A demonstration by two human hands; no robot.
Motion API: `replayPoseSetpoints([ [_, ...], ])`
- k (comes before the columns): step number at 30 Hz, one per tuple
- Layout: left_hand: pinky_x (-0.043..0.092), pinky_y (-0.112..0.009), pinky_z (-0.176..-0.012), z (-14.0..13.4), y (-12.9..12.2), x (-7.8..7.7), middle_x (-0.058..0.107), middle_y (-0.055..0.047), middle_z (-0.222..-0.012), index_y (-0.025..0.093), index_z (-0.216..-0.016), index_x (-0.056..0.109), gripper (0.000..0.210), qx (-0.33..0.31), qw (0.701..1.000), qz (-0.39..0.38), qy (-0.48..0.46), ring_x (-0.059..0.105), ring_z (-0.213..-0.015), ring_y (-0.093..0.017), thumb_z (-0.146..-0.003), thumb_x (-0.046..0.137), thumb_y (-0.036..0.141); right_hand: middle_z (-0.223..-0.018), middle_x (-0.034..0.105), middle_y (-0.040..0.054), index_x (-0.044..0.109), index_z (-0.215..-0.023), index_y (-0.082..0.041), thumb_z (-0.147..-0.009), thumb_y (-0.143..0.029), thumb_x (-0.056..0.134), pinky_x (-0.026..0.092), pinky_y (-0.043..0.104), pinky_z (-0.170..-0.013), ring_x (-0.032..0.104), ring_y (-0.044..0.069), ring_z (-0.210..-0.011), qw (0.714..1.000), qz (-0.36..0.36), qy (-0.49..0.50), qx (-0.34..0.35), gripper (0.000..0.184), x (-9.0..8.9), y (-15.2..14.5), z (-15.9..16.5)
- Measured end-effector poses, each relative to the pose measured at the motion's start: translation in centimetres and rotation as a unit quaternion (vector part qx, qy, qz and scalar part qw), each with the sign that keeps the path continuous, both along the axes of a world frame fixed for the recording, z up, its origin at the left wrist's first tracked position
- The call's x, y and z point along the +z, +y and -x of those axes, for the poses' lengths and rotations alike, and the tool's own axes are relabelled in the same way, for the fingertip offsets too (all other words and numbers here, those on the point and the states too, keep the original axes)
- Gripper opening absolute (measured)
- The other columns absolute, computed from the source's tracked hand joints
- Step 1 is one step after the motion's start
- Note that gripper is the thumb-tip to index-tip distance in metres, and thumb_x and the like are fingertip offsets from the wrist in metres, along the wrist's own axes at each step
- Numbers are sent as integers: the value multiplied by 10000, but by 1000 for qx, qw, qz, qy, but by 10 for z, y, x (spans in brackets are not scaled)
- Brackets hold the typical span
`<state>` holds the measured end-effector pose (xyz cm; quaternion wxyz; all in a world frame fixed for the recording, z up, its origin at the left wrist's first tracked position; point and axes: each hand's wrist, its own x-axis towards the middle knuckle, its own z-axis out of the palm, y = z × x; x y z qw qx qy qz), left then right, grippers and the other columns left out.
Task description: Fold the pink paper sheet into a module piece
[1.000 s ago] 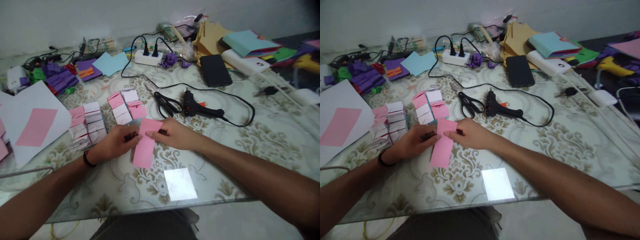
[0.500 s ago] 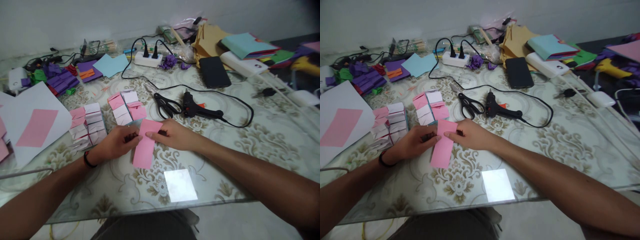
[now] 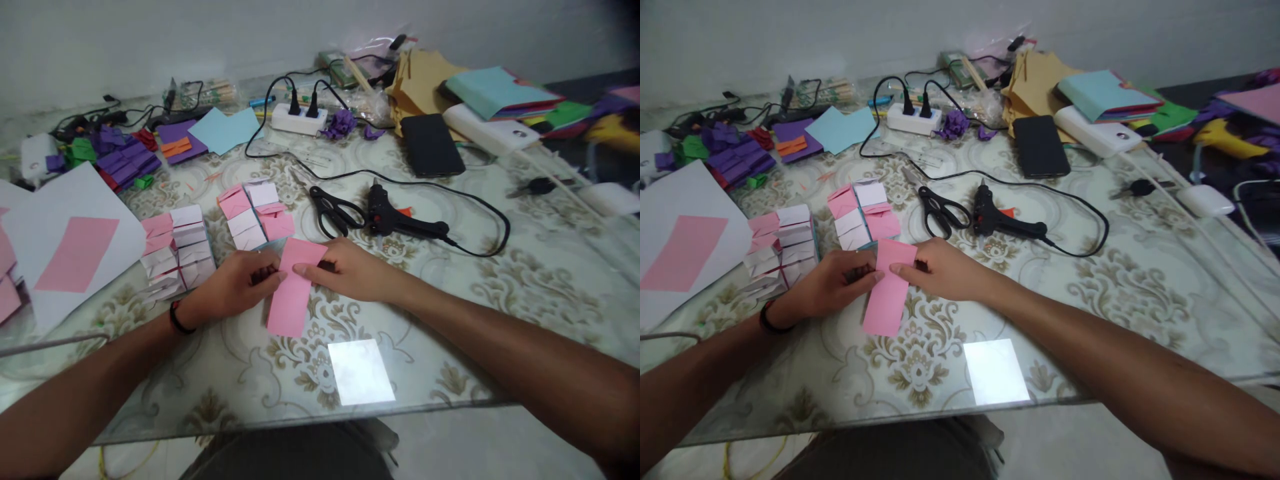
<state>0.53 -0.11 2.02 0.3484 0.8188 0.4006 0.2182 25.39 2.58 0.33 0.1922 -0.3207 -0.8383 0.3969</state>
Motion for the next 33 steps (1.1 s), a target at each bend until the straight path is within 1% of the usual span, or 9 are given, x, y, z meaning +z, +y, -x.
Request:
replayPoseSetpoints([
  [7,320,-215,-560,0,0,-2,479,61,-624,166,-727,542,329,-2,1000,-4,-2,399,-585,-74,-1022,592,304,-583,374,-50,573,-680,-141,-1047,-540,506,249,213,-536,328,45,-535,1000,5,7,1,546,1,0,0],
  [12,327,-214,-569,1,1,-4,493,62,-634,161,-766,584,287,-5,1000,-16,10,407,-586,-71,-1024,594,286,-581,379,-53,562,-681,-146,-1051,-530,508,260,211,-539,331,46,-536,1000,2,14,2,535,0,0,0],
  [17,332,-234,-578,2,1,-6,495,58,-638,164,-773,593,292,-11,1000,-22,9,409,-591,-80,-1035,589,294,-588,425,-42,539,-675,-150,-1045,-584,525,268,212,-537,369,49,-537,1000,9,7,-3,570,0,-1,-1],
  [20,331,-242,-578,2,0,-6,485,62,-630,170,-756,568,300,-10,1000,-24,8,408,-582,-81,-1031,595,289,-590,416,-44,527,-675,-156,-1033,-610,548,268,216,-530,359,51,-531,1000,18,5,-7,578,1,-1,0],
  [27,323,-251,-580,1,0,-4,470,61,-626,169,-775,585,291,-7,1000,-13,14,398,-586,-87,-1032,582,306,-569,390,-47,517,-666,-165,-1048,-526,501,264,224,-530,343,54,-526,1000,8,-7,-9,526,1,-1,-1],
  [33,317,-240,-575,2,0,-5,463,71,-619,166,-753,564,299,-9,1000,-21,5,386,-578,-77,-1024,594,289,-575,403,-43,531,-661,-158,-1044,-549,514,267,223,-534,349,52,-530,1000,6,-3,-10,548,1,-1,-1],
])
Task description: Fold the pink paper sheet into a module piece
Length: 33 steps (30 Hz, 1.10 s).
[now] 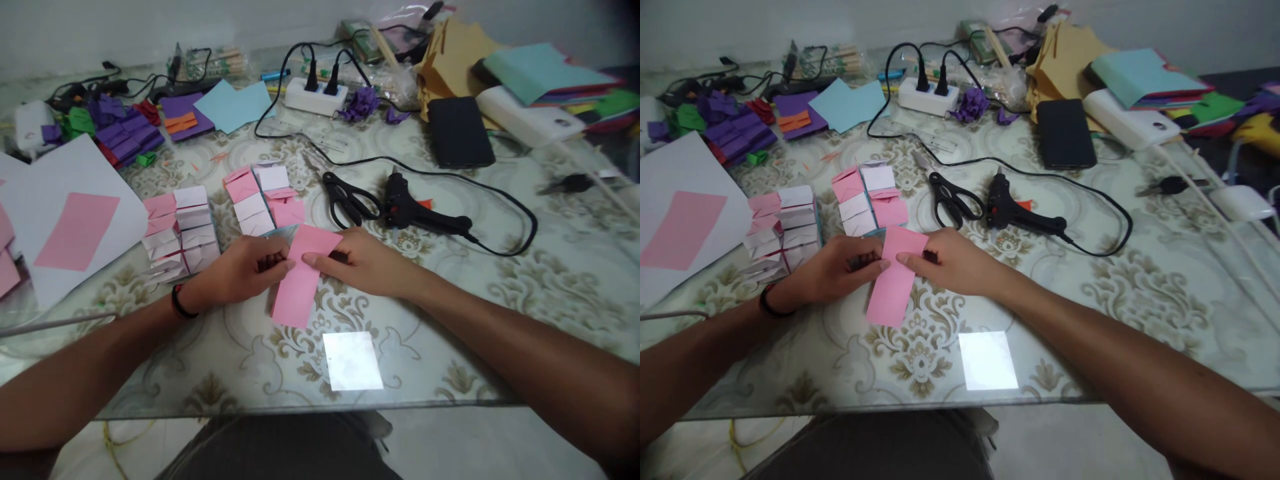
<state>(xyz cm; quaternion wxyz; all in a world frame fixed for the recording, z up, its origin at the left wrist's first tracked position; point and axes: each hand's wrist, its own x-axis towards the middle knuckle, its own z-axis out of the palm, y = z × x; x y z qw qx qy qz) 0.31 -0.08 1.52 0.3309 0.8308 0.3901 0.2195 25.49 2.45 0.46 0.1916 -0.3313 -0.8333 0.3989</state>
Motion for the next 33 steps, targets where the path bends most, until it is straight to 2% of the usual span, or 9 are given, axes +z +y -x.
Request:
replayPoseSetpoints([
  [5,324,-239,-577,0,0,0,480,62,-635,167,-757,571,302,2,1000,8,2,403,-590,-82,-1029,594,294,-596,420,-43,538,-686,-155,-1039,-606,538,277,215,-544,368,53,-545,1000,13,4,4,573,0,0,0],
  [12,332,-233,-581,-2,0,4,499,51,-651,165,-761,573,308,8,999,31,10,416,-609,-87,-1035,572,305,-591,395,-46,563,-692,-147,-1050,-546,502,262,208,-543,352,48,-538,1000,-6,11,11,540,-1,1,2],
  [16,335,-235,-583,0,-1,2,498,54,-645,167,-746,558,330,9,1000,17,13,416,-602,-87,-1036,580,321,-600,392,-46,563,-703,-149,-1050,-532,490,256,208,-543,340,49,-546,1000,3,6,8,522,-1,2,2],
  [23,342,-225,-579,0,-1,2,524,51,-657,161,-772,591,325,13,1000,27,6,427,-602,-84,-1042,573,342,-584,354,-53,470,-668,-167,-1043,-543,476,250,211,-546,308,50,-538,1000,4,14,11,531,2,2,4],
  [33,343,-243,-572,0,-1,3,510,41,-670,159,-776,596,324,12,999,49,14,418,-615,-93,-1046,574,337,-580,384,-47,510,-671,-165,-1039,-600,485,257,222,-552,341,62,-543,1000,7,9,12,570,-1,4,3],
])
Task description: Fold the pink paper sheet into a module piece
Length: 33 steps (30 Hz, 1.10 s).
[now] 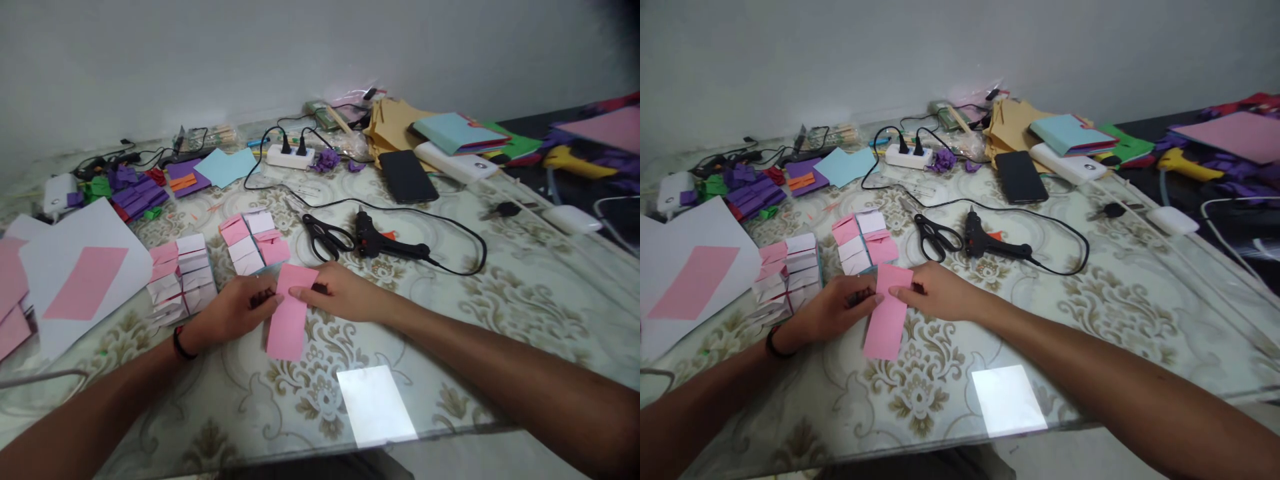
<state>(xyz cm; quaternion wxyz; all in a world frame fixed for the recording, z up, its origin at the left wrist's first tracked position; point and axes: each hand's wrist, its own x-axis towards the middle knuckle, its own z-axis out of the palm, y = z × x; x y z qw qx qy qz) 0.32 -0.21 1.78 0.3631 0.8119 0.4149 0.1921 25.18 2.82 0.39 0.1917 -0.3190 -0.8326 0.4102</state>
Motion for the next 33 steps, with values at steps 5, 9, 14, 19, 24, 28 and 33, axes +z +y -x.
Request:
replayPoseSetpoints([
  [5,343,-240,-572,1,0,-2,507,42,-671,161,-778,597,317,3,1000,-7,2,426,-617,-92,-1044,578,333,-603,397,-44,537,-688,-158,-1048,-581,479,269,217,-563,354,59,-560,1000,4,-6,4,559,0,0,0],
  [9,338,-234,-570,0,0,-1,507,47,-663,156,-776,598,321,2,1000,-6,-4,421,-608,-85,-1038,585,342,-601,410,-42,556,-695,-152,-1048,-571,478,270,216,-567,361,58,-561,1000,6,-15,0,552,-1,0,0],
  [14,338,-226,-582,0,0,-1,506,47,-669,156,-771,588,328,3,1000,-10,-3,419,-616,-83,-1040,577,343,-599,411,-40,561,-697,-149,-1046,-561,478,265,218,-568,369,57,-556,1000,-2,-9,2,546,-1,0,0],
  [19,347,-230,-588,1,0,-3,528,39,-689,147,-815,629,313,3,1000,-5,4,427,-628,-89,-1048,574,348,-609,412,-39,562,-704,-148,-1056,-547,480,276,218,-571,378,58,-568,1000,-7,-3,4,539,0,-1,-1],
  [24,338,-234,-592,2,0,-4,503,42,-682,141,-808,636,351,8,1000,-1,9,412,-630,-88,-1050,554,382,-598,388,-44,538,-689,-151,-1056,-553,478,263,212,-554,350,52,-557,1000,-5,0,5,549,-2,-1,-1],
  [28,339,-233,-594,1,0,-3,501,43,-684,142,-812,642,346,7,1000,4,12,412,-629,-86,-1044,546,380,-594,372,-48,505,-682,-160,-1057,-561,477,259,214,-550,322,50,-552,1000,-3,5,5,550,-1,-1,-1],
  [33,343,-225,-584,0,0,0,522,45,-669,150,-798,627,330,7,1000,-2,1,423,-611,-82,-1036,566,370,-578,348,-53,469,-668,-167,-1055,-559,488,244,217,-534,300,47,-534,1000,-9,5,-1,551,1,-1,-1],
])
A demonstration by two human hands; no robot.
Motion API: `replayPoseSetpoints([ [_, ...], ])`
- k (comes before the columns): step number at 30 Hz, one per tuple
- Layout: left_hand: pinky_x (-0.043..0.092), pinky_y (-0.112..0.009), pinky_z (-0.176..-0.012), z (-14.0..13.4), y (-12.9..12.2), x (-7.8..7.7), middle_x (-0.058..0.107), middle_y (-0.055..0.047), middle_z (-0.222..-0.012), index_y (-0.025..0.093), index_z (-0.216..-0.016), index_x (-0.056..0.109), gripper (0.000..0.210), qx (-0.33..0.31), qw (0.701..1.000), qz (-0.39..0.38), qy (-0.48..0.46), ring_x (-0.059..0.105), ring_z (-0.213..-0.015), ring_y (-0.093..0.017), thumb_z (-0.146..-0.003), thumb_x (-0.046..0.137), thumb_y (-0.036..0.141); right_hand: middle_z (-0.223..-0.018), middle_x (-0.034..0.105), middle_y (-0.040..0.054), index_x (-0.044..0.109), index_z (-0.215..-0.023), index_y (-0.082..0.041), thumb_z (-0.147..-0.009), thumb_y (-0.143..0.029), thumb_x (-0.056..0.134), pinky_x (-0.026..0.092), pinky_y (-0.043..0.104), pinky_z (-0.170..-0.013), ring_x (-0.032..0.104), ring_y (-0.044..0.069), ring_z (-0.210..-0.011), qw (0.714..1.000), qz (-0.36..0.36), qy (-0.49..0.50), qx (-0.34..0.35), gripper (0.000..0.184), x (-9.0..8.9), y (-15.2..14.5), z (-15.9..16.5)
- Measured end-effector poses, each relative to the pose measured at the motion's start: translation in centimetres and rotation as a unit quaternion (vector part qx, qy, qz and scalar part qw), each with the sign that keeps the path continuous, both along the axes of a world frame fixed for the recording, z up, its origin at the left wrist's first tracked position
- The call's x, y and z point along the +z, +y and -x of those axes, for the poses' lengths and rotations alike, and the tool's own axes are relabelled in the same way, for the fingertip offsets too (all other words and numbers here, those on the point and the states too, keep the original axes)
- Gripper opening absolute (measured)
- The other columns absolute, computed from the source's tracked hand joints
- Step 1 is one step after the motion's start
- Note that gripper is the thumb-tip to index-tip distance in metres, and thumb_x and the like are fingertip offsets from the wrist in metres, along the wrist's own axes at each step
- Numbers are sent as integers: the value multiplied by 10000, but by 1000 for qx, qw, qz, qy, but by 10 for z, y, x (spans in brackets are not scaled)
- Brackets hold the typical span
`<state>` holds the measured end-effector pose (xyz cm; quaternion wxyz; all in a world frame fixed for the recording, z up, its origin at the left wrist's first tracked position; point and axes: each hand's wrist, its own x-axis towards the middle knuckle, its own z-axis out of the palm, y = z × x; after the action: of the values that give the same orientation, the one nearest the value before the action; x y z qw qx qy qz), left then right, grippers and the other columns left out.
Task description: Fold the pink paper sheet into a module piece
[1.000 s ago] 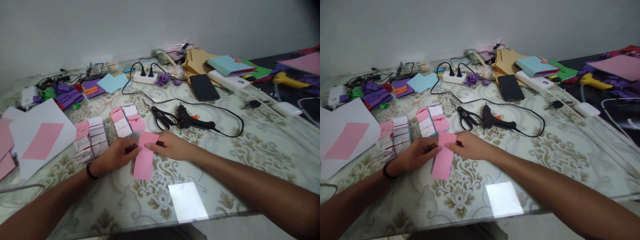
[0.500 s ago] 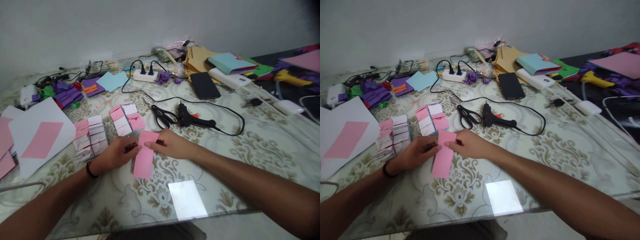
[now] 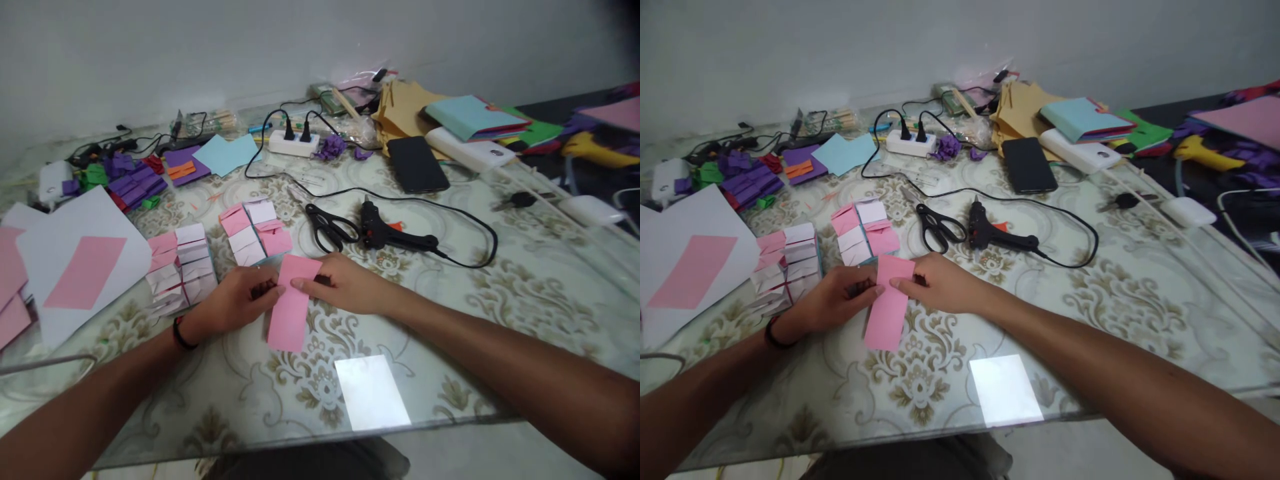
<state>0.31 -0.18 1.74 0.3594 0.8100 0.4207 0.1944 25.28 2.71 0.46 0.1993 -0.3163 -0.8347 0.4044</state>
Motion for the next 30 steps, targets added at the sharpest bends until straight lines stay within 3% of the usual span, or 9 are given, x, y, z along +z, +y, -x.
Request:
replayPoseSetpoints([
  [9,326,-229,-579,-3,1,-2,486,60,-631,161,-758,581,313,-13,999,-28,-23,398,-588,-77,-1027,588,320,-589,427,-41,557,-689,-147,-1053,-501,504,268,208,-533,366,44,-533,1000,-5,-2,-2,511,-2,-3,-2],
  [22,314,-223,-571,-1,0,-1,486,62,-635,161,-733,542,328,-7,999,-29,-19,398,-593,-70,-1027,579,302,-597,400,-42,547,-697,-150,-1045,-550,478,262,208,-538,344,47,-542,1000,11,-17,-2,535,-1,0,0],
  [30,343,-231,-580,1,0,-2,524,50,-658,160,-785,605,319,-4,1000,-12,-7,428,-603,-83,-1040,581,350,-600,389,-42,570,-703,-147,-1047,-554,487,264,222,-550,346,54,-558,1000,11,-13,-1,539,-2,0,0],
])
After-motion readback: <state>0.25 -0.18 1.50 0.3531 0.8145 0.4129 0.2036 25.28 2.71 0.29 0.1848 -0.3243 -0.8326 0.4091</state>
